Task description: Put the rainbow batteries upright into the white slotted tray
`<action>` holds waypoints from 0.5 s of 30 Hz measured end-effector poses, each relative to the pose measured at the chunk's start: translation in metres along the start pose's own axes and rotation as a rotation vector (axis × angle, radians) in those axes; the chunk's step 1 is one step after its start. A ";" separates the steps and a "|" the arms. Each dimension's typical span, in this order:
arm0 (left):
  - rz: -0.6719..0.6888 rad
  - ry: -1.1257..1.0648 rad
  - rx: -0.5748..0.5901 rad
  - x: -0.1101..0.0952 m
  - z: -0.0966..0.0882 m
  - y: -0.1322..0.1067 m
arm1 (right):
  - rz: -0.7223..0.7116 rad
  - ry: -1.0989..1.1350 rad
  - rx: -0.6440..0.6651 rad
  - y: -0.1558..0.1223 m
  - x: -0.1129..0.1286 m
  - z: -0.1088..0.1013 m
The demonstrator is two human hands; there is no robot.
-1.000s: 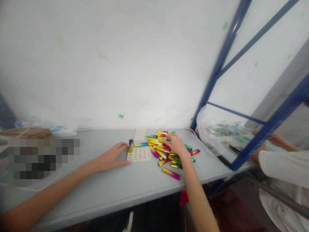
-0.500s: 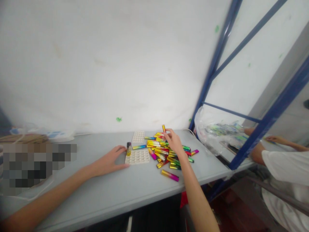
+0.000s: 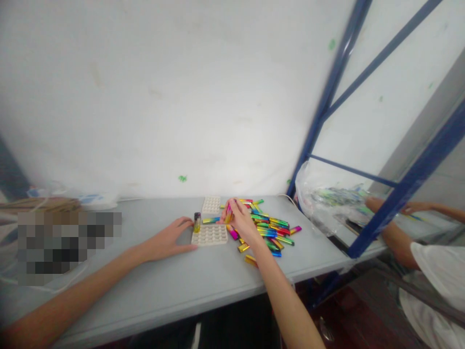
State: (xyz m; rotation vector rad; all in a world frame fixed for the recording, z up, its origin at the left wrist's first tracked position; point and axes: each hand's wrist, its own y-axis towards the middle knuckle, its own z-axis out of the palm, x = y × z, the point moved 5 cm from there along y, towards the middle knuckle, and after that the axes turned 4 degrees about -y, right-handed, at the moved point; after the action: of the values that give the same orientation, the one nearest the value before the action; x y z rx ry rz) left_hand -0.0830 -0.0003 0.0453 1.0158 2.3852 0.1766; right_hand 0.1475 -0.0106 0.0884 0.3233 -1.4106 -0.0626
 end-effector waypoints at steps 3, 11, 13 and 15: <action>-0.001 -0.014 0.006 0.000 0.001 0.000 | 0.028 -0.108 -0.008 -0.001 -0.013 0.014; -0.016 -0.031 0.014 -0.003 0.000 0.000 | -0.211 -0.721 -0.191 -0.007 -0.023 0.017; -0.015 -0.030 0.012 -0.004 0.000 0.000 | -0.222 -0.762 -0.239 -0.008 -0.022 0.014; -0.005 -0.032 0.011 -0.004 -0.001 0.000 | -0.228 -0.771 -0.270 -0.007 -0.021 0.012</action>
State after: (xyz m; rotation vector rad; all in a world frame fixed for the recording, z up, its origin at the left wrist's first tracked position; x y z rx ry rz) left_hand -0.0811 -0.0031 0.0477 1.0099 2.3622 0.1445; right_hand 0.1336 -0.0146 0.0675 0.2403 -2.0900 -0.6134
